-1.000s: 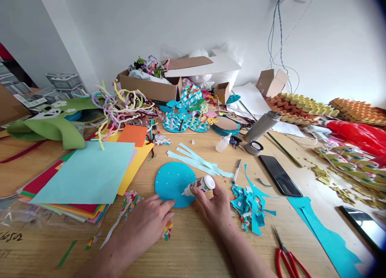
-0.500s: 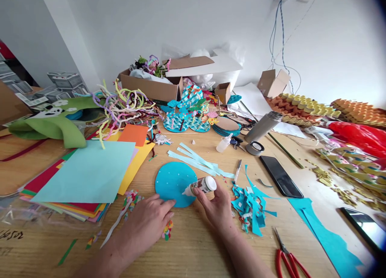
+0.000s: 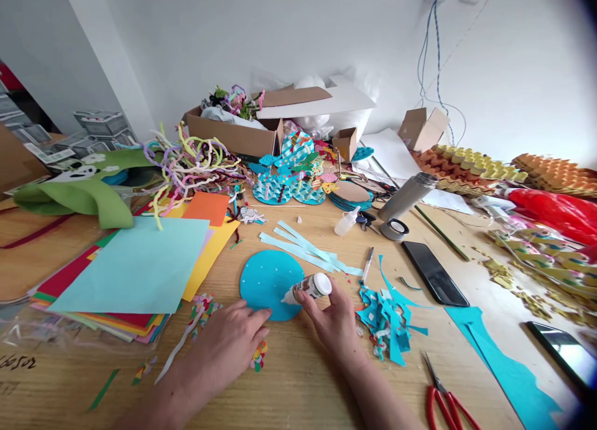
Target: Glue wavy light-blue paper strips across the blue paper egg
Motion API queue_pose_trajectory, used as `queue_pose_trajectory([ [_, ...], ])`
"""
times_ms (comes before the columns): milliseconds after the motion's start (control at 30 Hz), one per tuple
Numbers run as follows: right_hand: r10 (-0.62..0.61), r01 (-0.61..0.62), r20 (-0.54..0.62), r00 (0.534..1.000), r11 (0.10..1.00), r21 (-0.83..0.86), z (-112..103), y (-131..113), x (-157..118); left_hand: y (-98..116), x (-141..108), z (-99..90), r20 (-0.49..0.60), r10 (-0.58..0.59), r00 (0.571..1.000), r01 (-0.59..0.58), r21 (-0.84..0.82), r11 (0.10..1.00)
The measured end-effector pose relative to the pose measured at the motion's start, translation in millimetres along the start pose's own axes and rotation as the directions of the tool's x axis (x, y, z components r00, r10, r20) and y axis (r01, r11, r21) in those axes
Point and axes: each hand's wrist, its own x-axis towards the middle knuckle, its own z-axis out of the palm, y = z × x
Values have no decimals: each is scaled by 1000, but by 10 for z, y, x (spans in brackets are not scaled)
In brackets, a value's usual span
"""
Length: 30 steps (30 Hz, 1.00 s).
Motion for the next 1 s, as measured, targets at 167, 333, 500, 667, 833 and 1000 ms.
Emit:
queue_pose_trajectory([
  [167, 5, -5, 5, 1000, 1000, 6, -2, -5, -11, 7, 8, -10, 9, -7, 1000, 7, 16, 1000],
  [333, 10, -10, -1, 1000, 1000, 14, 1, -21, -11, 9, 4, -15, 8, 0, 1000, 0, 20, 1000],
  [500, -1, 1, -5, 1000, 1000, 5, 2, -35, -2, 16, 2, -22, 8, -11, 1000, 11, 11, 1000],
  [667, -1, 3, -88, 996, 1000, 27, -12, -69, 13, 3, 3, -3, -1, -2, 1000, 2, 9, 1000],
  [833, 7, -7, -28, 1000, 1000, 6, -6, -42, 17, -7, -1, 20, -11, 9, 1000, -8, 16, 1000],
  [1000, 35, -34, -24, 999, 999, 23, -2, -32, 10, 3, -5, 10, 0, 3, 1000, -3, 21, 1000],
])
